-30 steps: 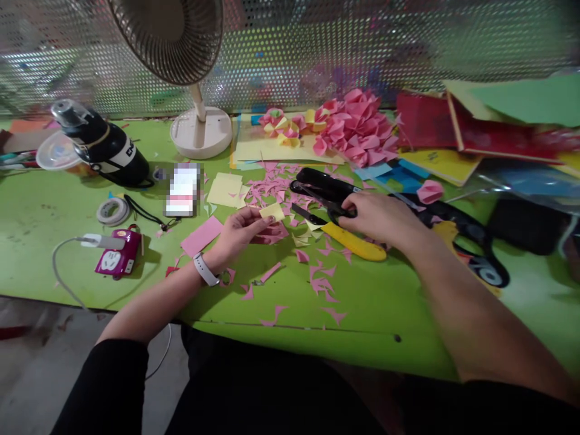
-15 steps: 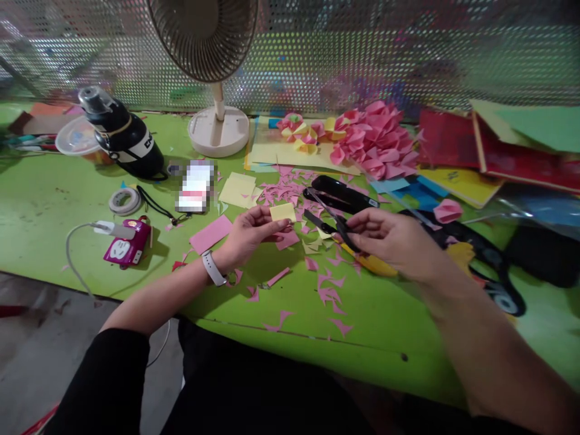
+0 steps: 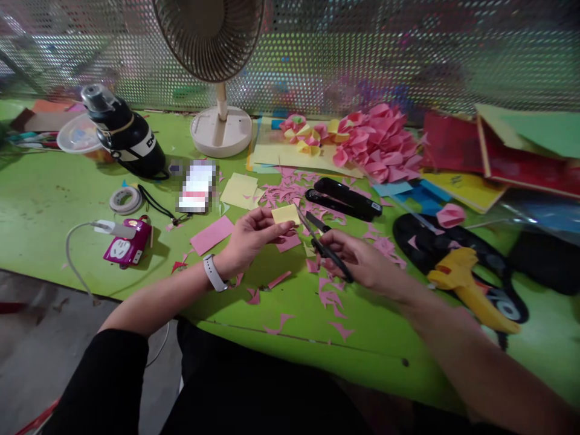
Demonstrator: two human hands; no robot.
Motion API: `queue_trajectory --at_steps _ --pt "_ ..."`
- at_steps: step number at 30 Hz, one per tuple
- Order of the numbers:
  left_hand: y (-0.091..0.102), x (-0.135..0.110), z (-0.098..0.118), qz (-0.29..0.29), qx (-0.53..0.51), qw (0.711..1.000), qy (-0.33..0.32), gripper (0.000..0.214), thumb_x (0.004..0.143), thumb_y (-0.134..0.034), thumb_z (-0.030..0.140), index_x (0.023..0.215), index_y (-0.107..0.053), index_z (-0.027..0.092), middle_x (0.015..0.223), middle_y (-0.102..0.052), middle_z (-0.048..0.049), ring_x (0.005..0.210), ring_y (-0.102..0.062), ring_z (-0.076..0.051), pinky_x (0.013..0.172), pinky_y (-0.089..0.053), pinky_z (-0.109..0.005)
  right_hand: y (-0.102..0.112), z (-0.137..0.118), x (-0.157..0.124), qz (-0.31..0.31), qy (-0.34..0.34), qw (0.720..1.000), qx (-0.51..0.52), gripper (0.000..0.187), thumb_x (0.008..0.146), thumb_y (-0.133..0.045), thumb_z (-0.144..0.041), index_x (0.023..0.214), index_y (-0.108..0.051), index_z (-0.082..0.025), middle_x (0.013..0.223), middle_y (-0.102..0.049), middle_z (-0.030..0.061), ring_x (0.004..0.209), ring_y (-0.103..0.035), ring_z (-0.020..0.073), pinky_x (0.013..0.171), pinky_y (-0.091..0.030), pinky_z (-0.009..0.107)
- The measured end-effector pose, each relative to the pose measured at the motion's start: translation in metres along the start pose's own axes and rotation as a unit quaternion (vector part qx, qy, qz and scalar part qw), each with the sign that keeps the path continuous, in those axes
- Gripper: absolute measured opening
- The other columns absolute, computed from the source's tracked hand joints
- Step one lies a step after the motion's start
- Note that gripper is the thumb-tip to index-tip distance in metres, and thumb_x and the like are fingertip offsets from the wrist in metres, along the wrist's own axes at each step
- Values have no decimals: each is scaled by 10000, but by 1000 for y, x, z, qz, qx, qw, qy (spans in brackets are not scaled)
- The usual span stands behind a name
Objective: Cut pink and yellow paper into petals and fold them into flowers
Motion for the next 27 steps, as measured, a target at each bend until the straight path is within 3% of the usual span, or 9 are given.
queue_trajectory --at_steps 8,16,27 --pt "-1 0 -5 -9 -1 1000 -2 370 701 -860 303 837 -550 154 781 -723 -11 803 -729 -152 725 -541 -265 -6 -4 -1 -7 8 1000 -11 481 747 -763 -567 1013 -554 -225 914 -632 43 862 -632 219 769 -508 344" --pt "-2 -1 -5 -22 -3 1000 5 376 689 -866 315 846 -566 151 860 -747 -31 812 -726 -147 736 -543 -269 -6 -3 -2 -18 11 1000 -6 468 772 -732 -580 1024 -552 -228 915 -633 49 782 -616 205 649 -492 321" --pt "-4 -2 -7 -20 -18 999 23 381 690 -867 302 863 -565 148 853 -754 -32 805 -734 -161 733 -551 -287 -6 -4 -2 1 19 1000 -13 421 757 -772 -507 993 -558 -231 859 -585 20 776 -574 187 664 -470 299"
Point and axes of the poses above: each hand's wrist, its own x-axis towards the middle knuckle, its own y-axis out of the back of the hand, z = x × y, the point moved 6 cm from there along x, towards the middle knuckle
